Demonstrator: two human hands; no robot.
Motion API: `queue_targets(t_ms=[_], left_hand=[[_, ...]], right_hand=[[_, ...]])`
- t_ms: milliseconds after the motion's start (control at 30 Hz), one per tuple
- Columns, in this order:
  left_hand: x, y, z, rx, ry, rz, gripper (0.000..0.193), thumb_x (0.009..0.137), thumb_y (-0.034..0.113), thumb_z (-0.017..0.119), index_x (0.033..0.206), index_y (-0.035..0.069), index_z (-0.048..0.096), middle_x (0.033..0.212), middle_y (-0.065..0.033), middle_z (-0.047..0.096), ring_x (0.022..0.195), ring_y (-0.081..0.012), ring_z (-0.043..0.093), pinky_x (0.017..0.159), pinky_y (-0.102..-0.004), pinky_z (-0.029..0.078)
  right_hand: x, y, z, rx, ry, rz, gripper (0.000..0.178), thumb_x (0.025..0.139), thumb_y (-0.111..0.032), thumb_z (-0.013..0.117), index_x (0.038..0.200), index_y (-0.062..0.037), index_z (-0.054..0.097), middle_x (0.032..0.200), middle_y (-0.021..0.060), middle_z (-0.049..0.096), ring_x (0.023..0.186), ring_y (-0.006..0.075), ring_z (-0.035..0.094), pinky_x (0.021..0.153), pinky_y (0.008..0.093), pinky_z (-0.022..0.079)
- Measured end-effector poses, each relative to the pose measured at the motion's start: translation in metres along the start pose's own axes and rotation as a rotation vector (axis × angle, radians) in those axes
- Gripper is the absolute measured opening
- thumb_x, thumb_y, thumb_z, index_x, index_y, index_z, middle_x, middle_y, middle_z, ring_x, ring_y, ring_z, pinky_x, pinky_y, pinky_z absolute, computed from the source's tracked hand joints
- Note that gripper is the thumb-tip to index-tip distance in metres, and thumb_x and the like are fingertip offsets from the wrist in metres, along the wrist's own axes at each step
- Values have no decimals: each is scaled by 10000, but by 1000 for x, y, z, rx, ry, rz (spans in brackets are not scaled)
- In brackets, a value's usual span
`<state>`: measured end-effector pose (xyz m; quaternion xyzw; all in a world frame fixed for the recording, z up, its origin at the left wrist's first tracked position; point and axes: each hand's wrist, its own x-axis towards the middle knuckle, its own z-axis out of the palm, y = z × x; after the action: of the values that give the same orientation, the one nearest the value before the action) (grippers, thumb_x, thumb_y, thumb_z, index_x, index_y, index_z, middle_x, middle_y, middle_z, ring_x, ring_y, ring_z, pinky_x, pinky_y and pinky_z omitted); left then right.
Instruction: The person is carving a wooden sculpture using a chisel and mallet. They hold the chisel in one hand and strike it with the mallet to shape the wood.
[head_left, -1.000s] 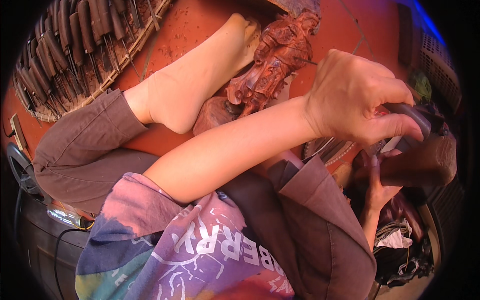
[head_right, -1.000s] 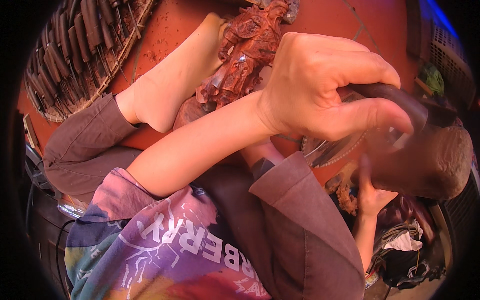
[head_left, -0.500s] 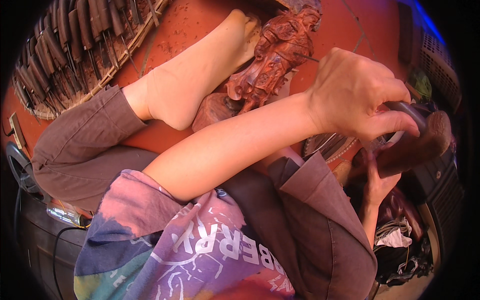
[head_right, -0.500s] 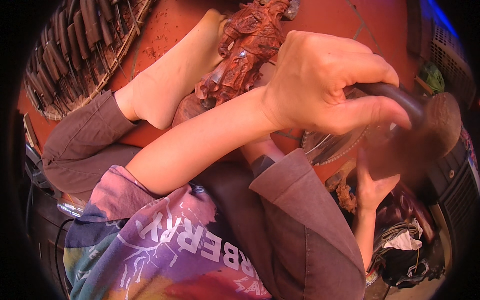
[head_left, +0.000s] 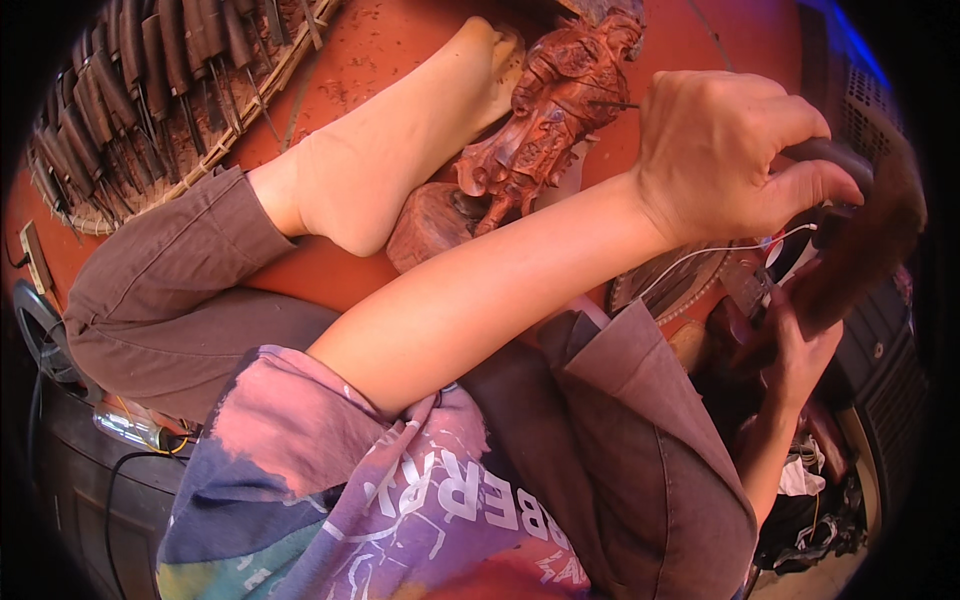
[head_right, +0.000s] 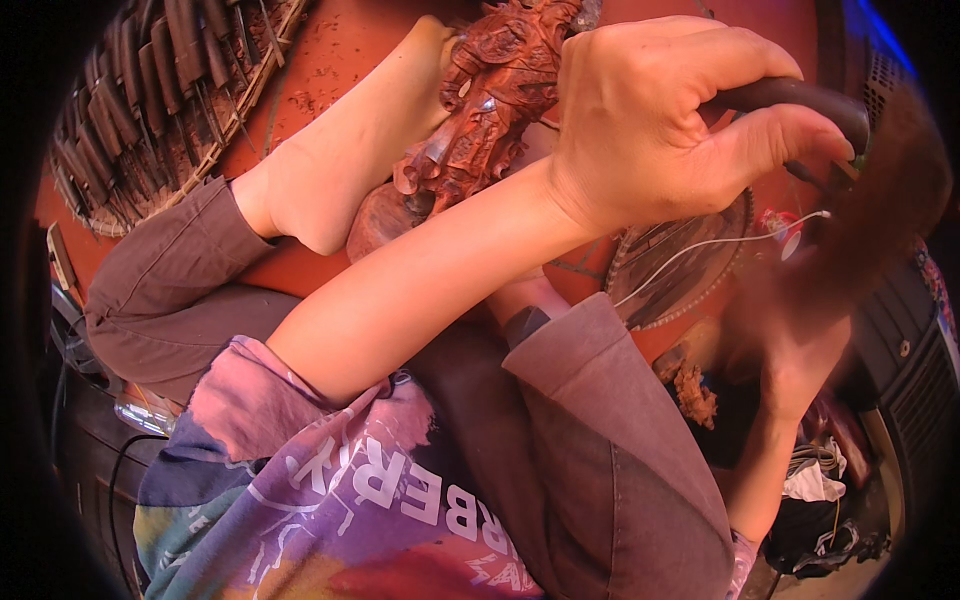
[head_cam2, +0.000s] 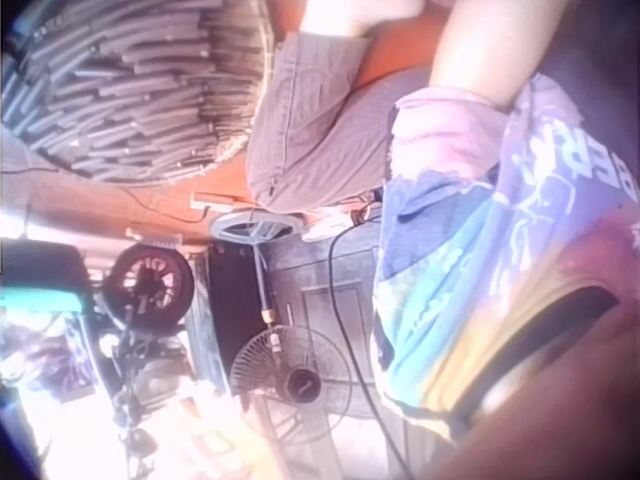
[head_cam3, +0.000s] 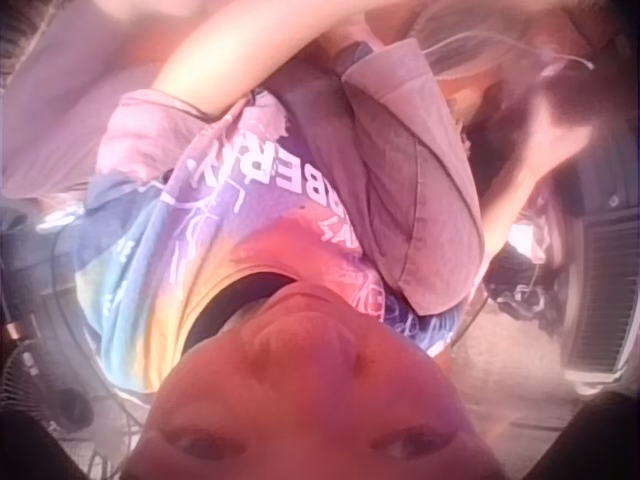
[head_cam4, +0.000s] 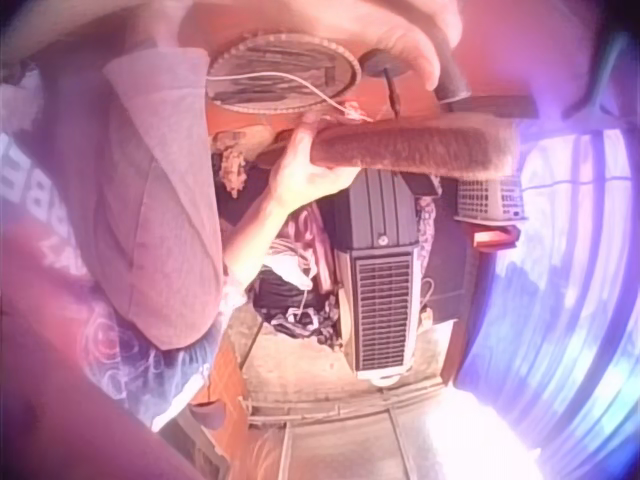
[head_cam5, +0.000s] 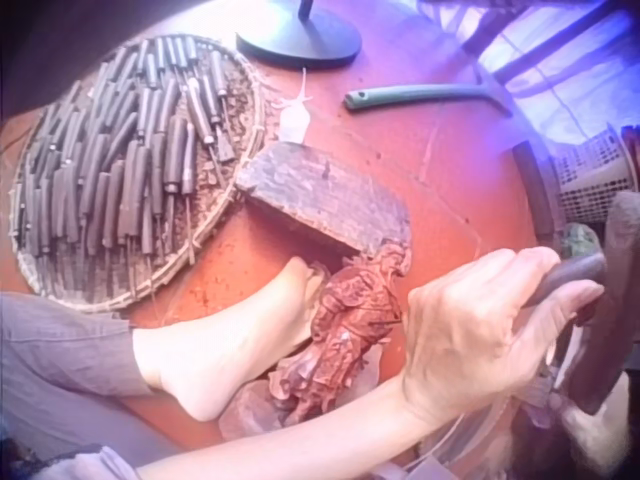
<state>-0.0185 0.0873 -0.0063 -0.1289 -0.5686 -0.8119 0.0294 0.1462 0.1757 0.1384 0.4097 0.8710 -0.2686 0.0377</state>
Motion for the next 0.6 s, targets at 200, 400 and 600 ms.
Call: queue_targets(t_ms=[200, 400, 600], left_hand=[[4, 4, -1, 29, 100, -3, 373, 662, 481, 820, 681, 128, 700, 569, -27, 601, 524, -236, 614, 470, -349, 441], [14, 5, -2, 14, 232, 15, 407, 722, 493, 797, 711, 101, 686, 599, -48, 606, 529, -257, 608, 481, -352, 445], [26, 3, 1, -7, 388, 36, 417, 785, 488, 763, 782, 80, 681, 643, -75, 616, 562, -277, 618, 498, -354, 458]], right_hand=[[19, -22, -7, -199, 19, -24, 415, 821, -118, 713, 1191, 7, 572, 929, 24, 584, 761, 103, 541, 673, 240, 437], [35, -59, -10, -380, 70, -67, 440, 830, -97, 712, 1239, -12, 573, 1031, 41, 616, 937, 127, 570, 870, 266, 439], [57, -67, -34, -486, 79, -154, 544, 855, -71, 690, 1366, -3, 514, 1200, 100, 631, 1124, 185, 581, 1017, 304, 402]])
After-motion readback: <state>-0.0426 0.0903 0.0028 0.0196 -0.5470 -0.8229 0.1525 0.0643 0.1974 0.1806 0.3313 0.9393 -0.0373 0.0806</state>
